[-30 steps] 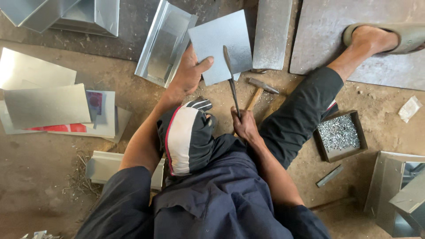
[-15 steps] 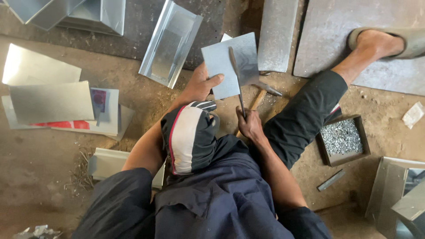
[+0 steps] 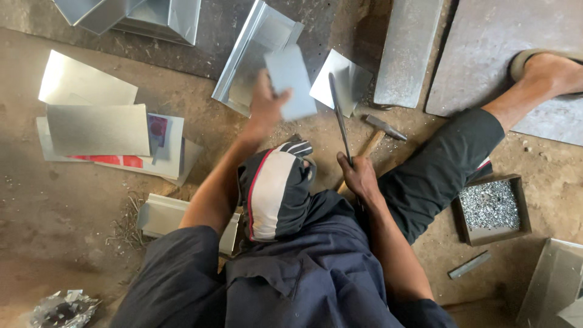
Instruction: The person sits on the workshop floor and cuts small sheet metal pieces with shears, then fits the pieces into folded sheet metal boxes and hammers tabs and edges flat to secure them, handling a box of small fasteners nearby.
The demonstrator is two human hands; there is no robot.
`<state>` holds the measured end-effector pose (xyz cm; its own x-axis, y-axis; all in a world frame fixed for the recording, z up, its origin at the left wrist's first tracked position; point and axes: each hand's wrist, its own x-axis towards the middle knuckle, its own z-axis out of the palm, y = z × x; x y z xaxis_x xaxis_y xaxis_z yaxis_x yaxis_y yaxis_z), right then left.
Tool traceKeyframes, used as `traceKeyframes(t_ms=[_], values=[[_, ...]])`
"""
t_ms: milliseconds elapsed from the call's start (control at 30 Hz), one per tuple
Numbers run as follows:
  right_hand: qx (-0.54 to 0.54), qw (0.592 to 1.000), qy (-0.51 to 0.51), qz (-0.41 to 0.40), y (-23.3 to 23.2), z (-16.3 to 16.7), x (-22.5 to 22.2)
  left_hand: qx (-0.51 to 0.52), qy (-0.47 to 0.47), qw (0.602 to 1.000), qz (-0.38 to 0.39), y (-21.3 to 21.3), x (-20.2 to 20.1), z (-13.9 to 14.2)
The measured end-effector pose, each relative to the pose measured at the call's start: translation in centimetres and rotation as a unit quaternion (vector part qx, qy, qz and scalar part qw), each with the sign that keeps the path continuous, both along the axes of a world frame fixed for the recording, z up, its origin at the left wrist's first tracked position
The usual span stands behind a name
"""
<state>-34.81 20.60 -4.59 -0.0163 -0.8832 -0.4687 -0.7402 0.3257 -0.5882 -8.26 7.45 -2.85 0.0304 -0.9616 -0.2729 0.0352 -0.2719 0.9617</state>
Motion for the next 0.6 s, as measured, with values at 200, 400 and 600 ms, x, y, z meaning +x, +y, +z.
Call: traceKeyframes(t_ms=[200, 400, 600], values=[[0.097, 0.994, -0.054, -0.006, 0.7, -2.4, -0.1, -0.092, -0.238, 0.967, -0.012, -8.3, 6.9, 2.1], [0.051, 0.994, -0.048, 0.085, 0.5, -3.7, 0.1, -0.124, -0.396, 0.908, -0.050, -11.6, 6.1, 1.9], [0.059, 0.993, -0.046, 0.095, 0.2, -4.5, 0.0, -0.197, -0.456, 0.868, -0.021, -12.0, 5.6, 1.1]])
